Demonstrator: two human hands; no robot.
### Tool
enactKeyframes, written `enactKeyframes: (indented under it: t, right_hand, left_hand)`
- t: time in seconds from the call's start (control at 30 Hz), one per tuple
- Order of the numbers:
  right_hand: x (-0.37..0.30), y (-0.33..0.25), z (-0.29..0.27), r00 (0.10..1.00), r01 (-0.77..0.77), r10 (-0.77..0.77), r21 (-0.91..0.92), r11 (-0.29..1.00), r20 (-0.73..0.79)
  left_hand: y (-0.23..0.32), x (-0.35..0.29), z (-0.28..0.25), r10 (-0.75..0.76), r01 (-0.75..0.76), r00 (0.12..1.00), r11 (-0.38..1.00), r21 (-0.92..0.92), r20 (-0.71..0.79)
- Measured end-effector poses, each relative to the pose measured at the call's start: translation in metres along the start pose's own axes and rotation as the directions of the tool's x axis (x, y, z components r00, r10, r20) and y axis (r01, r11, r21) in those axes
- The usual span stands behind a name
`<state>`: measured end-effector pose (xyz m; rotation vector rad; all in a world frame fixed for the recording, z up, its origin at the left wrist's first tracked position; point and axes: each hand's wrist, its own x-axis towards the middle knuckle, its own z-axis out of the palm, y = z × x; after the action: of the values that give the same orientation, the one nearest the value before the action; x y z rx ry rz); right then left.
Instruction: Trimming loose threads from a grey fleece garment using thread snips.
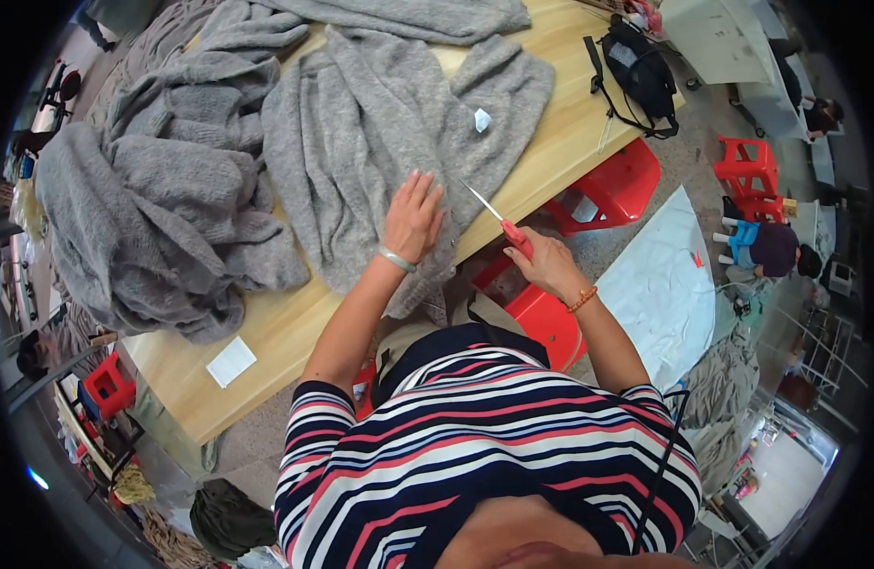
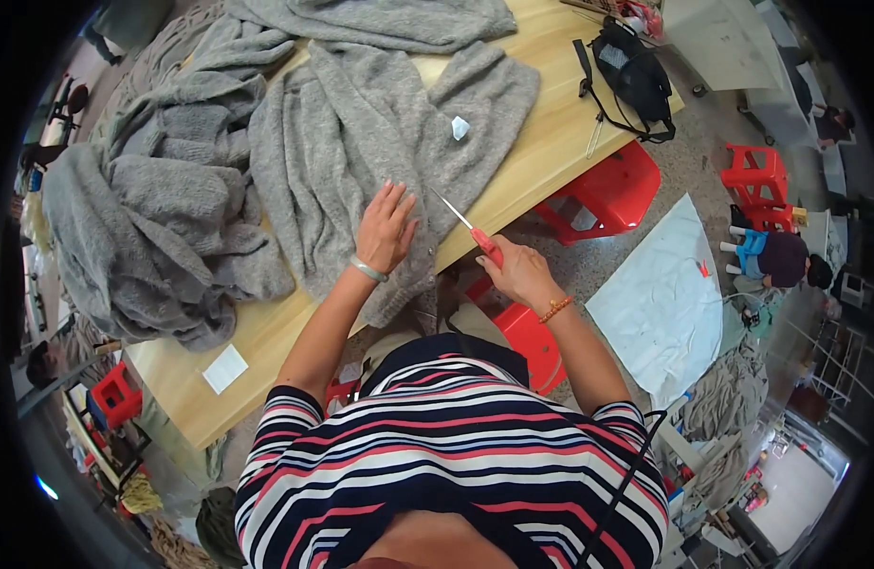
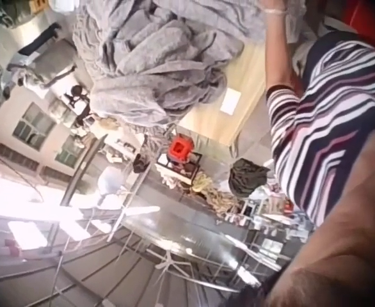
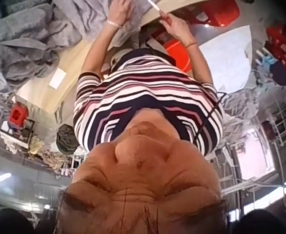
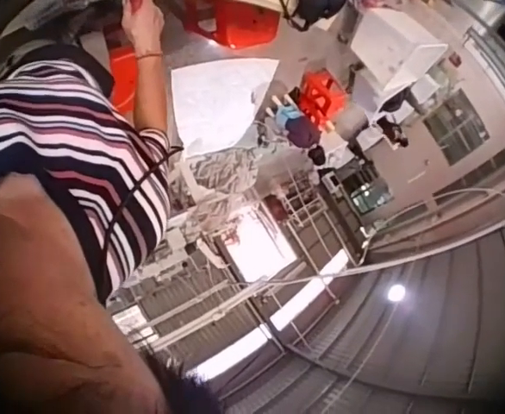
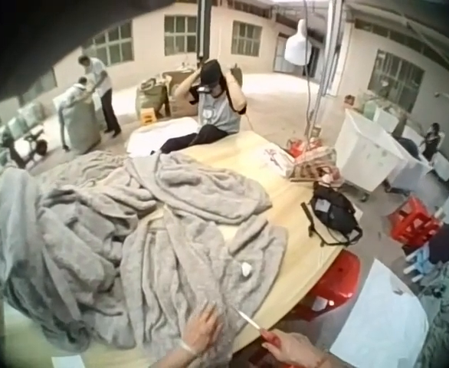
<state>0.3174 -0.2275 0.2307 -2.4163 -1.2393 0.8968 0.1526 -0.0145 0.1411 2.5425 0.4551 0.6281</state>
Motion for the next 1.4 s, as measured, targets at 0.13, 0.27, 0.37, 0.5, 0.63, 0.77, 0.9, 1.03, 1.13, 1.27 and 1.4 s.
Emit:
enactKeyframes:
  t: [0.13,0.27,0.37,0.5,0.63,0.77,0.9,1.03,1.13,1.27,1.4]
  right_hand:
    - [0.004,0.004,0.000,1.000,-0.012,0.012,0.019,1.000,0.020]
    - [0.006,0.007,-0.007,0.991,0.004,0.001,-0.034,0.999,0.136]
    - [0.007,0.001,-0.009,0.986,0.025,-0.015,-0.058,0.998,0.168]
    - [0.018,-0.014,-0.012,0.989,-0.028,0.030,-0.014,1.000,0.142]
    - [0.035,-0.003,0.003,0.984,0.093,-0.091,-0.008,0.996,0.154]
    - [0.012,-0.007,-0.003,0.968,0.053,-0.040,-0.045,0.998,0.246]
    - [-0.012,-0.009,0.009,0.986,0.022,-0.027,0.031,0.999,0.167]
    - [-0.015,-0.001,0.030,1.000,-0.007,0.006,0.052,0.999,0.023]
    - [-0.024,-0.004,0.022,0.992,-0.116,0.116,-0.007,0.993,-0.051]
    - [-0.029,-0.013,0.020,0.995,-0.102,0.103,0.041,0.994,-0.017]
    - [-0.048,-0.013,0.035,0.970,-0.137,0.140,-0.029,0.990,0.198]
  left_hand:
    - [-0.022,0.011,0.027,-0.149,0.096,0.958,0.972,0.214,0.245]
    - [-0.051,-0.017,0.039,-0.228,0.169,0.944,0.955,0.242,0.239]
    - [-0.050,-0.009,0.042,-0.203,0.152,0.960,0.957,0.249,0.194]
    - [-0.053,-0.010,0.043,-0.191,0.141,0.960,0.962,0.233,0.205]
    - [-0.064,-0.008,0.047,-0.253,0.172,0.933,0.938,0.301,0.256]
    - [-0.068,0.005,0.052,-0.252,0.165,0.940,0.926,0.338,0.231]
    - [-0.067,-0.004,0.043,-0.280,0.188,0.930,0.920,0.345,0.239]
    - [-0.052,-0.022,0.041,-0.138,0.064,0.967,0.944,0.322,0.213]
    - [-0.013,-0.020,0.030,-0.028,-0.042,0.926,0.983,0.178,0.375]
    - [-0.031,-0.037,0.034,-0.055,-0.032,0.942,0.967,0.255,0.330]
    - [-0.030,-0.039,0.037,-0.060,-0.022,0.931,0.975,0.220,0.360]
